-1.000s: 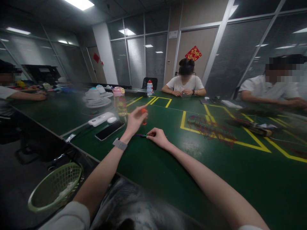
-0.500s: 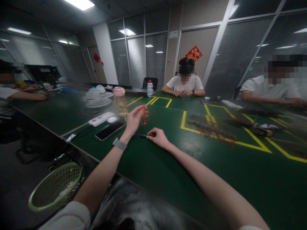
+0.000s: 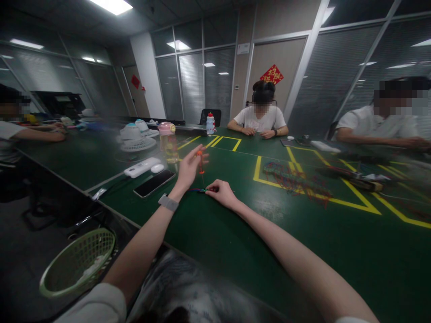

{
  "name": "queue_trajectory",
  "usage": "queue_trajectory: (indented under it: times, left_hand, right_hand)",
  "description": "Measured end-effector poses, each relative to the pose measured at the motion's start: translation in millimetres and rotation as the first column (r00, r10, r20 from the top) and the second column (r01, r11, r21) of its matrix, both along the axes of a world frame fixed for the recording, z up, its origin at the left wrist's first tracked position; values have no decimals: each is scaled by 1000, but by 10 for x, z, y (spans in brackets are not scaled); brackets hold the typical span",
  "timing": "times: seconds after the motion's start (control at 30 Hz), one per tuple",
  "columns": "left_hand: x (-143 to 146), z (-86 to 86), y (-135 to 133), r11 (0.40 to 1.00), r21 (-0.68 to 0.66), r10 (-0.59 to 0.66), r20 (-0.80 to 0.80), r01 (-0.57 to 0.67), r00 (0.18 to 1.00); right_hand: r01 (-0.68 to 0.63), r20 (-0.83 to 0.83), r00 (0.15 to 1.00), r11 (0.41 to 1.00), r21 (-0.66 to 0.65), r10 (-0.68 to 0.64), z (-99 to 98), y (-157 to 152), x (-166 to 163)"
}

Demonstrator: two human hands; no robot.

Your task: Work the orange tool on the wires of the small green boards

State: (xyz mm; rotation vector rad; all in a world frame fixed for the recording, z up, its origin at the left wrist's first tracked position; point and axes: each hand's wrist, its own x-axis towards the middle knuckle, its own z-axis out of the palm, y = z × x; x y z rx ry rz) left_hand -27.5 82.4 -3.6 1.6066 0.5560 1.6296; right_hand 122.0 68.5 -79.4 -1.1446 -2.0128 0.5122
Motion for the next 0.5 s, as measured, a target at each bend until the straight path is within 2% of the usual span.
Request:
queue_trajectory:
  times: [0.1,0.2,0.27,0.33,0.4,0.5]
  left_hand:
    - [-14,4,-21,992,53,114,-50,-111,992]
    - [-43,21,-43,949,172,286,-125,-263,950]
    - [-55,32,-46,938,198,315,-150,-284,937]
    - [-52,33,-36,962,164,244,-151,-219,958]
    - [-36,22,-15,991,92,112,-115,-102,987]
    - [-6,-1,13,1000,-8,-30,-29,30,999]
  right_hand:
    - [5,20,1000,1000,7,-5,6,-1,2]
    - [7,30,1000,1000,2,-7,16,-9,1]
    - [6,25,1000,1000,-3,-6,23,-15,0]
    - [7,20,1000,1000,-5,-7,27,-19,-2]
    - [9,18,1000,1000,-7,-9,28,-21,-4]
    - [3,11,1000,1000,-9,-3,24,-17,-4]
